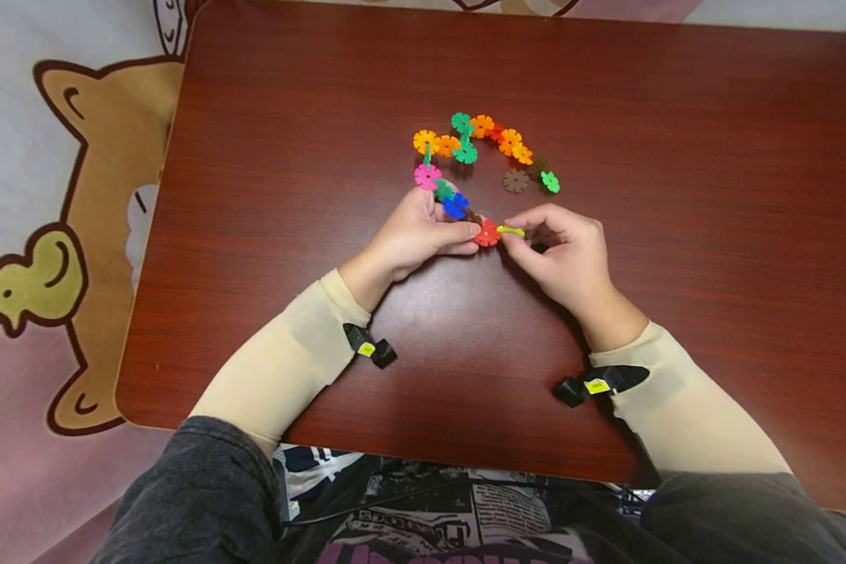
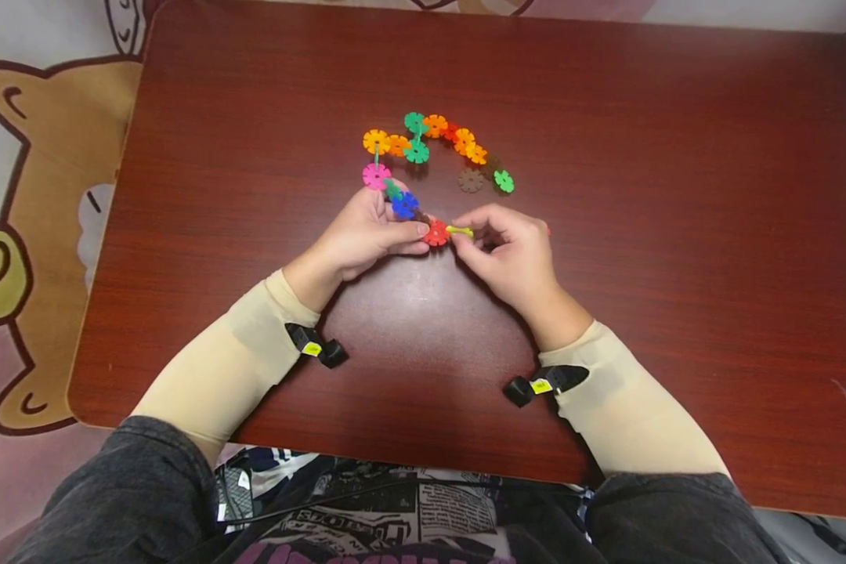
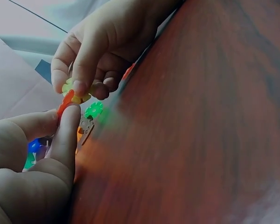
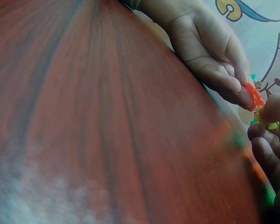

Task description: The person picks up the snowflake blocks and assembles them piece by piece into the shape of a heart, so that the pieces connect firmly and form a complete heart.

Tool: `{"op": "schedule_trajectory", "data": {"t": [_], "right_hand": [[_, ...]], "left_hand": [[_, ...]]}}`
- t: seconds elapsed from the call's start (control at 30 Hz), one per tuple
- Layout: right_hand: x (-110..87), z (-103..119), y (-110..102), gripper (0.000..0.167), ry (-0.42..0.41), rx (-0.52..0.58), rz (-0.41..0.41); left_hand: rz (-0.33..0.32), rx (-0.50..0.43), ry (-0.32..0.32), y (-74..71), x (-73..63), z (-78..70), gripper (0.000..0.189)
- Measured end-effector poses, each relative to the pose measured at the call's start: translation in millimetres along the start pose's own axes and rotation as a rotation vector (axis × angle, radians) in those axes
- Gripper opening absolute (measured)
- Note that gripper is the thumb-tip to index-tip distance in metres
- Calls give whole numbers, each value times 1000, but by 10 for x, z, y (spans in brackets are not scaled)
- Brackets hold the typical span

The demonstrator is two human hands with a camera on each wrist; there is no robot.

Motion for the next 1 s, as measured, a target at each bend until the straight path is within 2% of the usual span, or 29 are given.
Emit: {"op": "schedule_trajectory", "data": {"t": [0.23, 0.33, 0.47, 0.57, 0.77, 1.0], "right_hand": [[7, 18, -5, 20, -1, 2, 2], [-10, 5, 8, 23, 25, 85, -9], [-28, -10, 23, 25, 77, 214, -42], [-34, -14, 29, 23, 101, 219, -43], [-30, -9, 25, 20, 90, 157, -12], [-40, 1, 43, 15, 68, 195, 39]], "left_hand": [[10, -49, -90, -15, 13, 19, 8], [20, -76, -127, -26, 15, 26, 8], [30, -87, -145, -43, 8, 19, 10], [39, -70, -153, -49, -3, 12, 9], [55, -31, -133, -38, -32, -11, 7], [74, -36, -63, -29, -29, 17, 10]]}}
Point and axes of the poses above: each hand's wrist, its own x-axis towards the middle knuckle, its own y-axis out of the palm, z = x × y, the point moved 5 cm from there along x, towards the middle knuckle, and after that the axes turned 13 degrees about -y, right-handed, at the moved point
